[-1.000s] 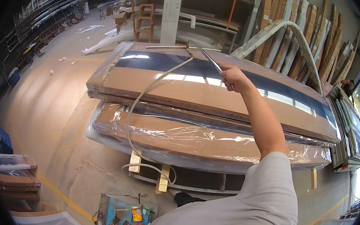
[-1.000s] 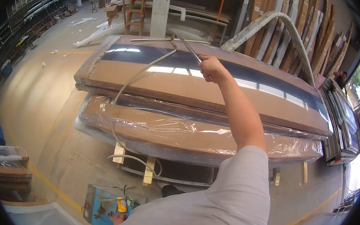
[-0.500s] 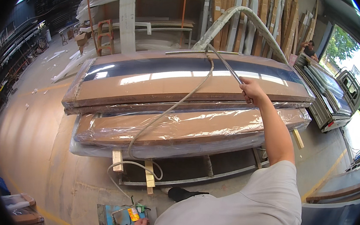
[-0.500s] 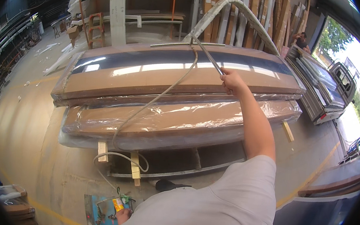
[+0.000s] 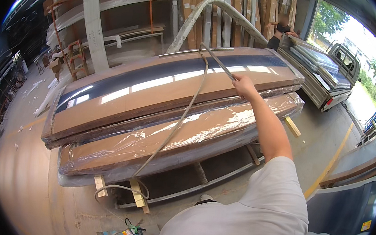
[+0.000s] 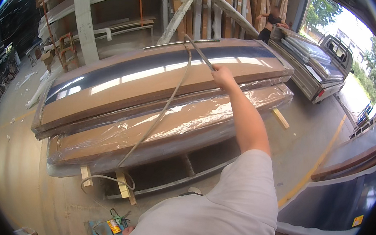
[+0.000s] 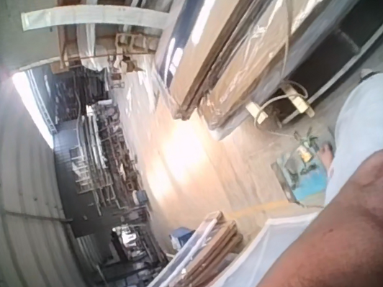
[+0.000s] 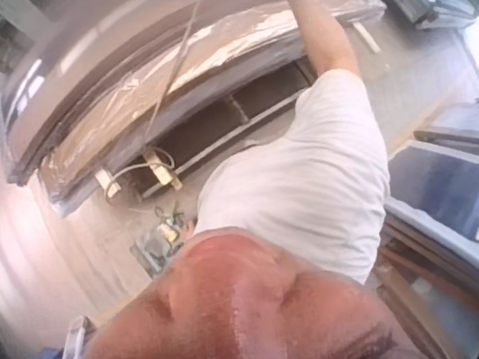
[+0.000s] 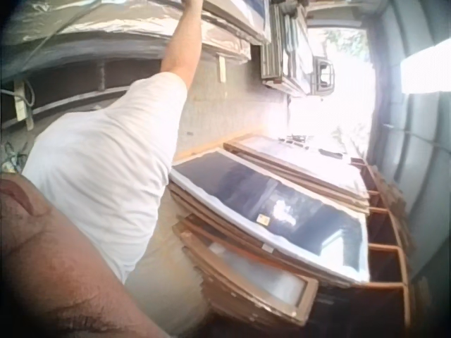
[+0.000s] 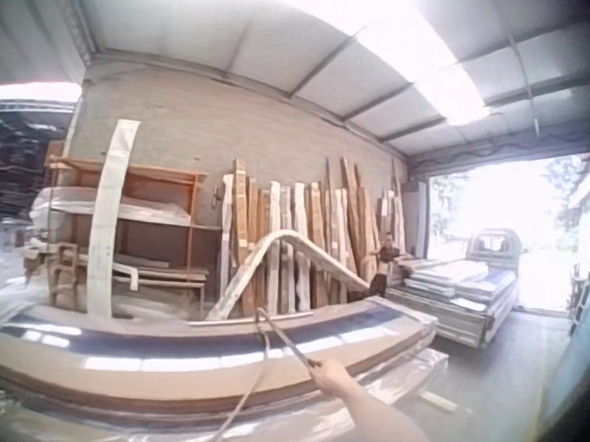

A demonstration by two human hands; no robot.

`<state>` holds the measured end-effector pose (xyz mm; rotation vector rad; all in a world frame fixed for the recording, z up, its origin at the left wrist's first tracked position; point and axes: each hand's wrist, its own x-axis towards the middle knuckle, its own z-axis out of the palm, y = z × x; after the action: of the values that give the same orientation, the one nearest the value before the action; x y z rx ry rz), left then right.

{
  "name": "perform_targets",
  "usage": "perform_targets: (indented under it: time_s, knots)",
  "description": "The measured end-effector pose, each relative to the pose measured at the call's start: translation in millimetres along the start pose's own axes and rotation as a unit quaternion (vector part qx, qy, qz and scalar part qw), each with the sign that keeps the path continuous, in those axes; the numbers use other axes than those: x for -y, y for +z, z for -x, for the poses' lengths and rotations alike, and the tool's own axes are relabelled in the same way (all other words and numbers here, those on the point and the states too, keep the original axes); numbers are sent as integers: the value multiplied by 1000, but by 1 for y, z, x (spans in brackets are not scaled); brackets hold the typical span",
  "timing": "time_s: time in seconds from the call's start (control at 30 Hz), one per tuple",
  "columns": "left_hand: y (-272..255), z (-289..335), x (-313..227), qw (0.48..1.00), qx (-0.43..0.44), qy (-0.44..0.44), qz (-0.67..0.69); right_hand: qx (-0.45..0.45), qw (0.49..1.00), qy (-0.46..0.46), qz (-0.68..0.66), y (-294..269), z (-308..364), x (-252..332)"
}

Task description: The person uses a T-shaped tool to pull a plastic strap around a stack of large, brown, wrapped boxes on a pallet.

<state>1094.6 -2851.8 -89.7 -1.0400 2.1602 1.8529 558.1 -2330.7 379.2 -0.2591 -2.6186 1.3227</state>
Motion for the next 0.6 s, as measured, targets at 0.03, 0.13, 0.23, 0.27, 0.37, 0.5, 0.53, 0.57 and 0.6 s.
perform_targets:
  time_s: [0.03,0.13,0.23,0.27,0.37,0.5,0.53,0.57,0.6]
  knots:
    - [13,-2,-7,1000,7,-3,-10,-14,1000,-8,18,-9,-15,-9]
    - [60,3,-39,999,30,-14,-43,-42,997,-31,54,-34,-62,-50]
    - [115,8,-73,995,53,-28,-78,-58,994,-52,74,-69,-109,-100]
    - [135,13,-84,993,63,-36,-90,-66,992,-55,96,-83,-123,-119]
    - [194,13,-120,987,86,-50,-124,-117,983,-71,124,-130,-157,-177]
    - [247,13,-151,981,98,-64,-155,-137,983,3,123,-182,-166,-216]
    - [256,14,-157,980,101,-66,-158,-151,979,-1,137,-197,-169,-231]
    - [265,13,-163,979,107,-67,-163,-161,977,6,142,-216,-173,-255]
    - [271,14,-167,978,106,-68,-163,-163,977,23,134,-229,-178,-274]
